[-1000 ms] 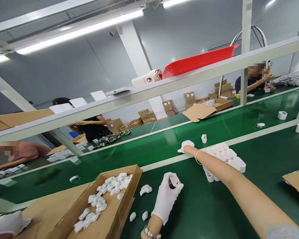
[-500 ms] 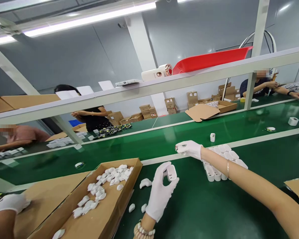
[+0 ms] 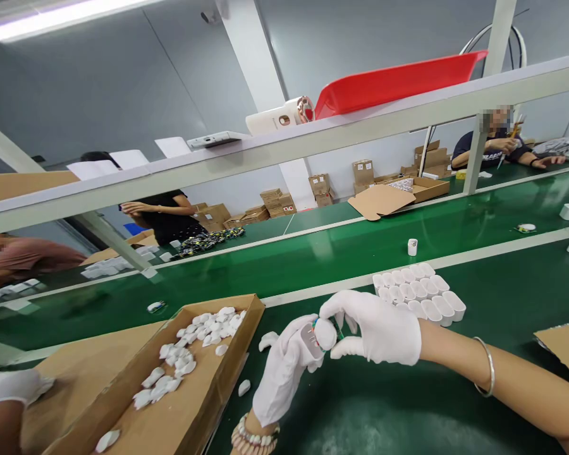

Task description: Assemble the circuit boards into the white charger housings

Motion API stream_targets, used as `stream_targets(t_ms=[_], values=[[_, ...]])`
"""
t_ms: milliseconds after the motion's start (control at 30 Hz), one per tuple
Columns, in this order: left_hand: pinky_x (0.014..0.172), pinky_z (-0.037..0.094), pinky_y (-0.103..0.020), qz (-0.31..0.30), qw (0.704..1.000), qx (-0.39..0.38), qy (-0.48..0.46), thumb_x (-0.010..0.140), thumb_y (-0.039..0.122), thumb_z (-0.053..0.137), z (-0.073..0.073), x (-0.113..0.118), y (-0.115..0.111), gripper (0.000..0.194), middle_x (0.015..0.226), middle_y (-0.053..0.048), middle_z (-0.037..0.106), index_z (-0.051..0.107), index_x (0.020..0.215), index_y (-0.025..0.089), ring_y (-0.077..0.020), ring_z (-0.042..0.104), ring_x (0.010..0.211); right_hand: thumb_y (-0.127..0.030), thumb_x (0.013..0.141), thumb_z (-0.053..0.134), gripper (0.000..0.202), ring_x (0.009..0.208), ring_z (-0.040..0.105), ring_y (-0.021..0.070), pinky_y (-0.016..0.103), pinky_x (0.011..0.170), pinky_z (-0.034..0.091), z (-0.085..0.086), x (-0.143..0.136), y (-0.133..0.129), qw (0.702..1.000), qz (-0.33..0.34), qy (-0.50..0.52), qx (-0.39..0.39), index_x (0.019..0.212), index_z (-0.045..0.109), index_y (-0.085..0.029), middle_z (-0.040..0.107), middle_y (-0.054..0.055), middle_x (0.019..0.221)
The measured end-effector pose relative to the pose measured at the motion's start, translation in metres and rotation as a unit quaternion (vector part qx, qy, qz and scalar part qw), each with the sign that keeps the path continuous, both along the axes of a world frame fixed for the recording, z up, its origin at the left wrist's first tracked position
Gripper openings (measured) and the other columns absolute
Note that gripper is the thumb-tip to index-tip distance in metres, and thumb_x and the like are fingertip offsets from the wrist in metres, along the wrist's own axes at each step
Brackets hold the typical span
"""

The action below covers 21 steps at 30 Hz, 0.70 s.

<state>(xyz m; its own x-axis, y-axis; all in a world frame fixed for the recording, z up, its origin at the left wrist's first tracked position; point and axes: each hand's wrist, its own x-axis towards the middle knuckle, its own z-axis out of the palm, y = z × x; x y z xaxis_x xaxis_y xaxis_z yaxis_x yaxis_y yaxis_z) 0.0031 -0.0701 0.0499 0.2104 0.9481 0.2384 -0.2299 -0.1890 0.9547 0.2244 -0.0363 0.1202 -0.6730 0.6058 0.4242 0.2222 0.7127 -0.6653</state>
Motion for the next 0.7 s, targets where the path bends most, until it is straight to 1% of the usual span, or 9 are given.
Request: stream_targets(t_ms=[100, 167, 233, 333, 367, 433, 533, 600, 700], values=[[0.053, 0.044, -0.022, -0.002, 1.000, -0.002, 0.021, 0.087, 0.061, 0.058, 0.002, -0.001, -0.001, 0.054, 0.087, -0.006, 0.068, 0.060, 0.118, 0.017, -0.0107, 0.054, 0.060, -0.015, 0.081, 0.073, 0.024, 0.086, 0.058, 0.0144, 0.029, 0.081, 0.051, 0.005, -0.004, -0.002, 0.998, 0.055, 0.012, 0.018, 0.102, 0.060, -0.016, 0.063, 0.005, 0.101], [0.054, 0.046, -0.024, 0.004, 0.999, -0.004, 0.042, 0.086, 0.062, 0.058, 0.002, -0.001, 0.000, 0.055, 0.090, -0.007, 0.068, 0.060, 0.118, 0.017, -0.0125, 0.056, 0.062, -0.010, 0.082, 0.070, 0.014, 0.091, 0.058, 0.0143, 0.027, 0.085, 0.049, 0.010, -0.006, -0.003, 0.997, 0.080, -0.007, 0.022, 0.092, 0.062, -0.017, 0.063, 0.003, 0.096], [0.054, 0.048, -0.025, 0.011, 0.998, -0.001, 0.062, 0.085, 0.064, 0.057, 0.002, -0.002, 0.000, 0.057, 0.090, -0.008, 0.069, 0.061, 0.117, 0.016, -0.0141, 0.057, 0.062, -0.008, 0.082, 0.070, 0.012, 0.094, 0.058, 0.0139, 0.026, 0.087, 0.047, 0.015, -0.008, -0.005, 0.996, 0.083, -0.037, 0.025, 0.085, 0.063, -0.017, 0.062, 0.001, 0.093], [0.056, 0.050, -0.027, 0.027, 0.996, 0.006, 0.081, 0.085, 0.066, 0.055, 0.001, -0.003, 0.000, 0.059, 0.095, -0.009, 0.070, 0.062, 0.116, 0.016, -0.0154, 0.059, 0.064, -0.008, 0.084, 0.069, 0.011, 0.096, 0.058, 0.0139, 0.024, 0.088, 0.046, 0.016, -0.009, -0.007, 0.995, 0.075, -0.049, 0.042, 0.082, 0.063, -0.017, 0.062, 0.003, 0.095], [0.059, 0.051, -0.028, 0.033, 0.995, 0.008, 0.090, 0.085, 0.066, 0.055, 0.000, -0.004, 0.000, 0.059, 0.100, -0.010, 0.070, 0.062, 0.116, 0.017, -0.0165, 0.061, 0.068, -0.008, 0.085, 0.067, 0.010, 0.095, 0.058, 0.0141, 0.024, 0.087, 0.046, 0.015, -0.009, -0.008, 0.995, 0.071, -0.047, 0.053, 0.083, 0.063, -0.017, 0.062, 0.003, 0.097], [0.074, 0.055, -0.033, 0.048, 0.993, 0.017, 0.111, 0.085, 0.066, 0.055, -0.001, -0.005, 0.000, 0.058, 0.109, -0.011, 0.069, 0.063, 0.115, 0.017, -0.0214, 0.065, 0.083, -0.009, 0.089, 0.062, 0.009, 0.093, 0.057, 0.0142, 0.024, 0.083, 0.047, 0.014, -0.010, -0.009, 0.993, 0.069, -0.055, 0.079, 0.085, 0.062, -0.017, 0.061, 0.004, 0.098], [0.099, 0.048, -0.042, 0.053, 0.991, 0.031, 0.121, 0.085, 0.065, 0.055, -0.001, -0.006, 0.000, 0.056, 0.117, -0.012, 0.068, 0.065, 0.113, 0.018, -0.0289, 0.062, 0.107, -0.009, 0.091, 0.054, 0.012, 0.086, 0.055, 0.0143, 0.025, 0.077, 0.046, 0.013, -0.012, -0.010, 0.988, 0.077, -0.079, 0.112, 0.086, 0.061, -0.018, 0.060, 0.004, 0.094], [0.104, 0.044, -0.045, 0.047, 0.991, 0.034, 0.117, 0.086, 0.064, 0.055, 0.000, -0.006, 0.001, 0.055, 0.118, -0.011, 0.067, 0.065, 0.113, 0.018, -0.0300, 0.061, 0.111, -0.009, 0.093, 0.051, 0.015, 0.083, 0.054, 0.0143, 0.025, 0.075, 0.046, 0.014, -0.013, -0.011, 0.986, 0.079, -0.083, 0.121, 0.085, 0.060, -0.018, 0.059, 0.004, 0.092], [0.104, 0.045, -0.043, 0.042, 0.991, 0.033, 0.119, 0.086, 0.064, 0.055, 0.000, -0.005, 0.000, 0.053, 0.117, -0.011, 0.067, 0.065, 0.112, 0.019, -0.0292, 0.061, 0.110, -0.010, 0.094, 0.049, 0.016, 0.084, 0.054, 0.0145, 0.025, 0.074, 0.046, 0.015, -0.013, -0.011, 0.986, 0.084, -0.078, 0.117, 0.086, 0.061, -0.017, 0.061, 0.005, 0.093]])
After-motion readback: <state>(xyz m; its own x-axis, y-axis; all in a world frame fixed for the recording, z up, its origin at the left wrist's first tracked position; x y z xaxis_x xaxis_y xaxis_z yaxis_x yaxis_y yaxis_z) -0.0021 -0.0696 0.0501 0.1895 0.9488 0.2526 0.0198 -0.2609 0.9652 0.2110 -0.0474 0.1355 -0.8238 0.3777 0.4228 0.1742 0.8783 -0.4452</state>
